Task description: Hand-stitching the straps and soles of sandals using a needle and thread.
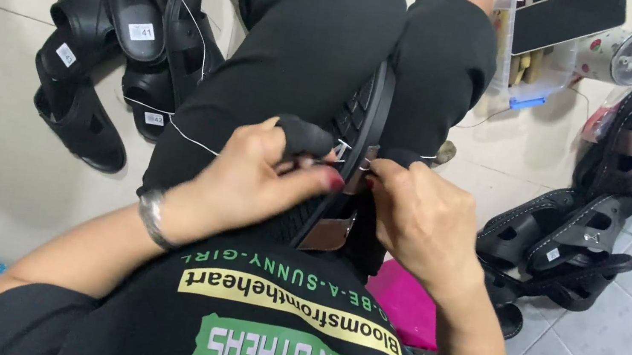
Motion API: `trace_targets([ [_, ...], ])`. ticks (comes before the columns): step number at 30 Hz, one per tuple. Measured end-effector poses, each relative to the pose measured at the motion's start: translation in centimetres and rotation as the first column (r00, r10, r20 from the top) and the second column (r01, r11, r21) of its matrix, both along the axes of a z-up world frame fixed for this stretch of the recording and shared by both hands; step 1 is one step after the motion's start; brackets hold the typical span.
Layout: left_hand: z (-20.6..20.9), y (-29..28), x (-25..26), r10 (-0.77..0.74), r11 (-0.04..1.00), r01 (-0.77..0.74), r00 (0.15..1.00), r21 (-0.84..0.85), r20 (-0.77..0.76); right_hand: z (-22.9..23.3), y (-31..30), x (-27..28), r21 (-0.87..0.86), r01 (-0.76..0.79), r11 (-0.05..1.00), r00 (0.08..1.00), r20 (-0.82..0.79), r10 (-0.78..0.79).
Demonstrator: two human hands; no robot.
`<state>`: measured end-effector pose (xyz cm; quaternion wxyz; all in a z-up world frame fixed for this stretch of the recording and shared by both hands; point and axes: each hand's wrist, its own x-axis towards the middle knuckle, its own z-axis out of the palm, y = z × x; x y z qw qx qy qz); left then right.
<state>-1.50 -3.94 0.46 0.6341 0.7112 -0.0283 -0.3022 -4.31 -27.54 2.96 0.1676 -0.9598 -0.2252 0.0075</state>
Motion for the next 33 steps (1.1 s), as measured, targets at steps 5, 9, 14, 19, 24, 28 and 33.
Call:
trace_targets([
  [5,-1.1,-3.3,-2.1,-0.038,0.962,-0.140,0.781,0.234,0.624,4.7,-0.3,-1.1,-0.285,-0.010,0.959,0.997,-0.082,-0.014],
  [9,0.8,-0.8,-0.1,-0.058,0.972,-0.077,0.838,0.223,0.542,8.2,-4.6,-3.0,-0.459,-0.006,0.888,0.949,-0.284,-0.141],
  [14,2.2,1.0,1.0,0.023,0.996,-0.040,0.979,0.083,0.200,0.7,-3.6,-3.6,0.535,0.667,0.518,0.702,-0.685,-0.197],
  [19,1.6,-0.2,1.7,-0.151,0.982,0.098,0.925,0.164,0.348,-4.2,-1.9,-1.9,0.797,0.456,0.395,0.862,-0.506,0.025],
  [24,0.4,-0.9,1.2,-0.217,0.962,0.113,0.872,0.250,0.439,-3.2,-4.3,1.7,0.834,0.525,-0.172,0.728,-0.335,0.599],
  [28,0.8,0.4,1.1,-0.178,0.978,0.118,0.905,0.173,0.385,4.0,-2.5,2.5,0.334,-0.033,0.942,0.882,-0.433,0.185],
  [33,0.9,0.9,1.0,0.067,0.996,-0.082,0.936,0.029,0.346,-3.3,-0.9,0.0,0.053,0.135,0.989,0.986,0.086,-0.140],
])
